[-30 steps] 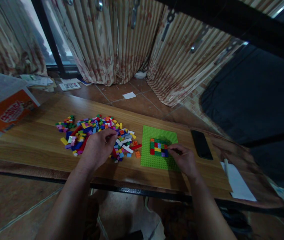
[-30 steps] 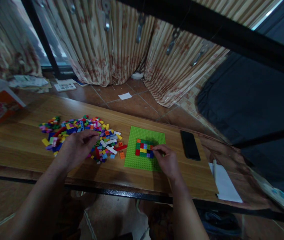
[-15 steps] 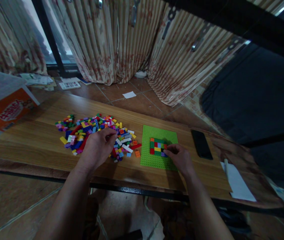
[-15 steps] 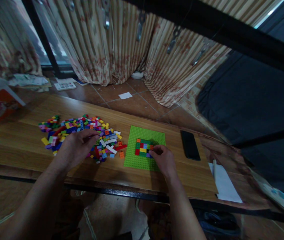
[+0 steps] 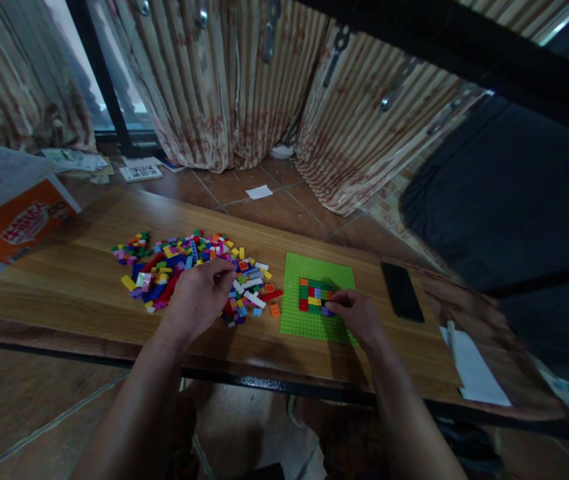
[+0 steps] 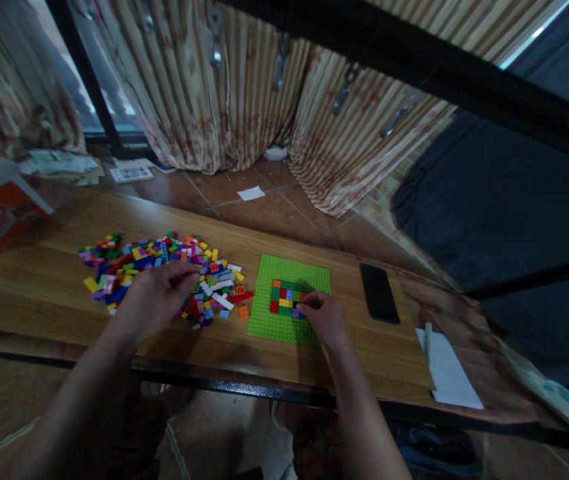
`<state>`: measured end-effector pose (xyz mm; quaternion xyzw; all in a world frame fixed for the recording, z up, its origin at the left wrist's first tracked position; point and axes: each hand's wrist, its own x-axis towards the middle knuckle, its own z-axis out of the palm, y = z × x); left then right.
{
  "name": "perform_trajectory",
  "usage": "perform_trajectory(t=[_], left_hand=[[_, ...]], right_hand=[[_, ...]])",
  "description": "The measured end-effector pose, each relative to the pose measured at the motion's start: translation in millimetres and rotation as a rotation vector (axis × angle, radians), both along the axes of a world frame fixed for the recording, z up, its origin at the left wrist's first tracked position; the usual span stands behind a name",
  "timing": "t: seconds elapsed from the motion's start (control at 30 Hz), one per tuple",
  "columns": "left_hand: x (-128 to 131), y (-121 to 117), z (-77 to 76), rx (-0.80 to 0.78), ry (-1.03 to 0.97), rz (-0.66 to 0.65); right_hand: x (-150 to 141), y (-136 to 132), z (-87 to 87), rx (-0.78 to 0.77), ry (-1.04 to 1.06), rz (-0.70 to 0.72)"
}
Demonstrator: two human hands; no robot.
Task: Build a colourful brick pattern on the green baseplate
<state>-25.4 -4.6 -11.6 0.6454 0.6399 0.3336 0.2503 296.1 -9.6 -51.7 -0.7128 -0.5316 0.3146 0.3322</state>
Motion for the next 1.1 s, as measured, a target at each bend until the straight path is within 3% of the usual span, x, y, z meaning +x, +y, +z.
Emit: perform_trajectory(t=[0.17, 0.3, 0.37, 0.47, 0.6, 0.7, 1.1], left_hand=[[-0.9, -1.5, 2.8, -0.012, -0.002, 0.012], [-0.9, -2.9, 5.0, 0.001, 0.022, 0.021], [-0.6, -3.2, 4.9, 0.001, 0.015, 0.021], [-0.1, -3.2, 3.8, 0.002, -0.006, 0.019], [-0.2, -2.5, 1.7, 0.007, -0.011, 0.006], [-0.7, -2.3, 1.4, 0.009, -0.002, 0.000], [-2.4, -4.6, 1.2, 0.016, 0.015, -0.011]], right_hand=[[6.0, -2.2, 0.3, 0.011, 0.023, -0.033], [3.6, -3.3, 2.8, 0.179, -0.020, -0.141], [-4.5, -4.5, 4.6, 0.293, -0.161, -0.109], [-23.7, -8.0, 3.5, 0.420, -0.371, 0.061], [-48.2, -15.4, -7.4, 0.347, -0.538, 0.280], [-56.4, -19.3, -14.2, 0.272, -0.618, 0.359], [-55.1, -13.6, -19.3, 0.299, -0.606, 0.314]])
